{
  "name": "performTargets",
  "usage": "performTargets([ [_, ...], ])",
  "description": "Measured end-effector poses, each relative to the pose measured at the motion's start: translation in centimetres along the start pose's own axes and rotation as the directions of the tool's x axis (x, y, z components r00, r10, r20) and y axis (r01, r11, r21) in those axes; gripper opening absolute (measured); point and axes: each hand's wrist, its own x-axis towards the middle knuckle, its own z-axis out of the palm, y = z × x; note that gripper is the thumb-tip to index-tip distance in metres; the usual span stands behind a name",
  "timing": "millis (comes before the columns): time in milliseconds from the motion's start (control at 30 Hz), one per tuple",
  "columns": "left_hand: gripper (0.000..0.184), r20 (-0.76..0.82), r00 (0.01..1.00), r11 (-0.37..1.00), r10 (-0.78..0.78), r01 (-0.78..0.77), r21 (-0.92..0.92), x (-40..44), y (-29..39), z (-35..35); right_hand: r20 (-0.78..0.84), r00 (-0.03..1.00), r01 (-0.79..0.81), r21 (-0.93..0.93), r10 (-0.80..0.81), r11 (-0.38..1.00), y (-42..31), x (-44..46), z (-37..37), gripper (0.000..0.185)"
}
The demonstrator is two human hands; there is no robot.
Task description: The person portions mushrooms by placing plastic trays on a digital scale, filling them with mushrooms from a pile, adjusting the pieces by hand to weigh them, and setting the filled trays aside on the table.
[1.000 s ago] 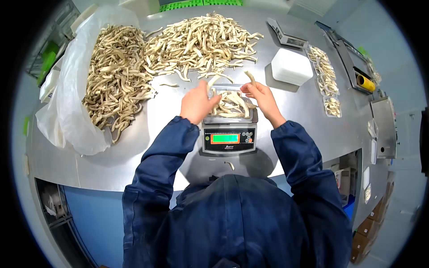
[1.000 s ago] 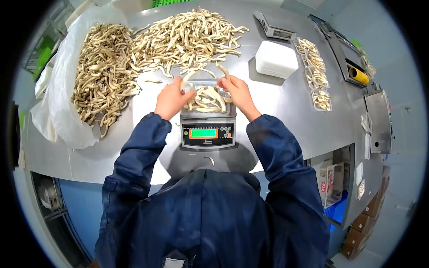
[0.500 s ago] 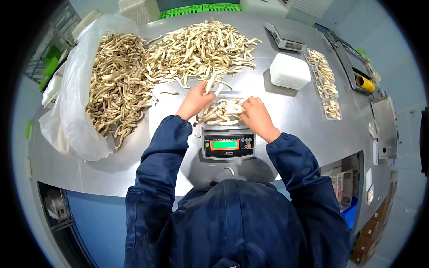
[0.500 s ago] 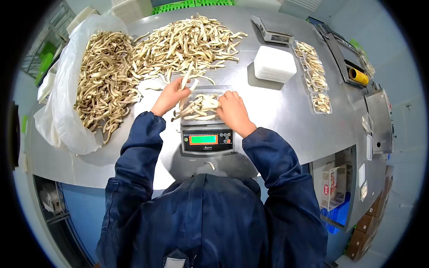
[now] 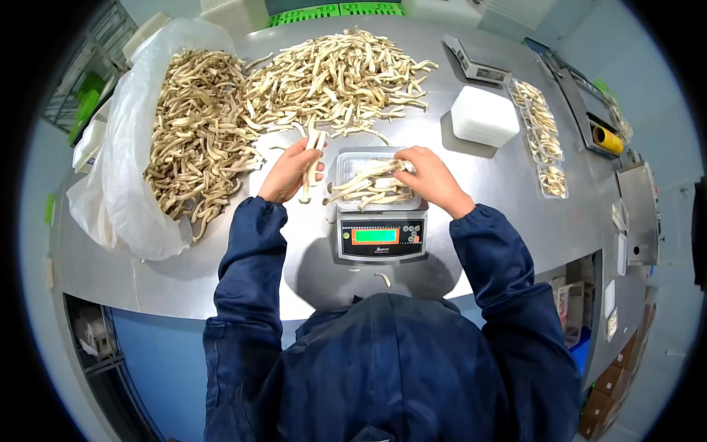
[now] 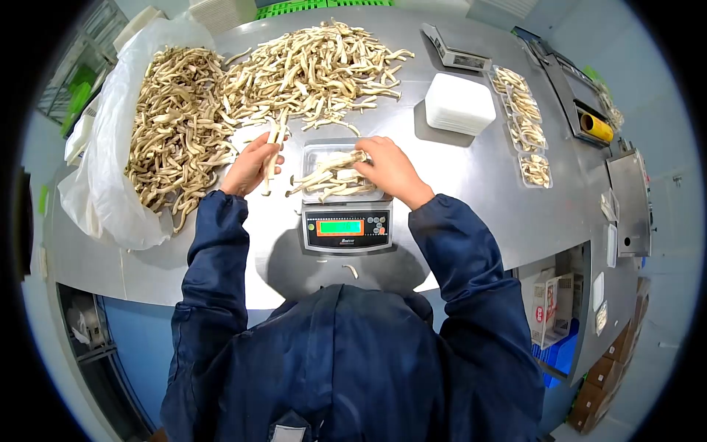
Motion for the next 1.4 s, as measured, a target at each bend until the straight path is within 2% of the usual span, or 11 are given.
performTargets([
  [100,0.040,0.074,0.997,0.941,0.016,-0.040,0.336,0.5,-0.7,0.0,0.033,0.999,-0.011,0.004,0.011,1.000,0.1,-0.5,-0.1,0.026],
  [133,0.037,0.042,0.989,0.843,0.141,-0.143,0.518,-0.2,-0.9,1.2,0.043,0.999,0.001,0.000,-0.001,1.000,0.1,-0.7,0.0,0.024],
  [200,0.039,0.181,0.909,0.520,0.376,-0.369,0.770,-0.3,-2.2,2.4,0.027,0.998,0.066,-0.030,-0.065,0.997,0.3,-0.5,0.6,0.022],
  [233,0.039,0.213,0.880,0.338,0.425,-0.372,0.865,-0.7,-2.7,3.1,0.019,0.995,0.099,-0.045,-0.098,0.994,0.3,-0.4,1.0,0.021],
  [333,0.034,0.155,0.937,0.258,0.312,-0.241,0.936,-1.5,-3.0,4.5,-0.018,0.990,0.139,-0.108,-0.142,0.984,0.0,-0.1,1.7,0.018],
  [467,0.033,0.158,0.941,0.140,0.300,-0.207,0.968,-1.2,-3.1,4.5,-0.011,0.986,0.164,-0.112,-0.167,0.980,0.1,0.0,1.9,0.015],
  [800,0.026,0.137,0.962,0.094,0.237,-0.163,0.982,-2.1,0.7,2.1,-0.004,0.986,0.168,-0.105,-0.169,0.980,0.6,-0.4,1.6,0.016],
  [967,0.029,0.169,0.950,0.225,0.263,-0.231,0.947,-1.8,4.0,0.5,0.047,0.967,0.255,-0.104,-0.251,0.961,0.0,-0.3,2.0,0.019],
  [1067,0.034,0.296,0.925,0.306,0.237,-0.360,0.882,-0.4,4.6,1.7,0.017,0.956,0.292,-0.120,-0.292,0.949,-0.4,-0.2,1.8,0.022],
  [1133,0.039,0.357,0.896,0.234,0.263,-0.419,0.878,1.3,3.3,2.9,-0.009,0.965,0.257,-0.138,-0.261,0.956,0.0,-0.2,1.4,0.026],
  [1400,0.049,0.505,0.862,0.235,0.052,-0.502,0.832,5.8,0.6,7.1,-0.034,0.998,0.054,-0.022,-0.054,0.998,1.2,-3.1,-2.2,0.027],
])
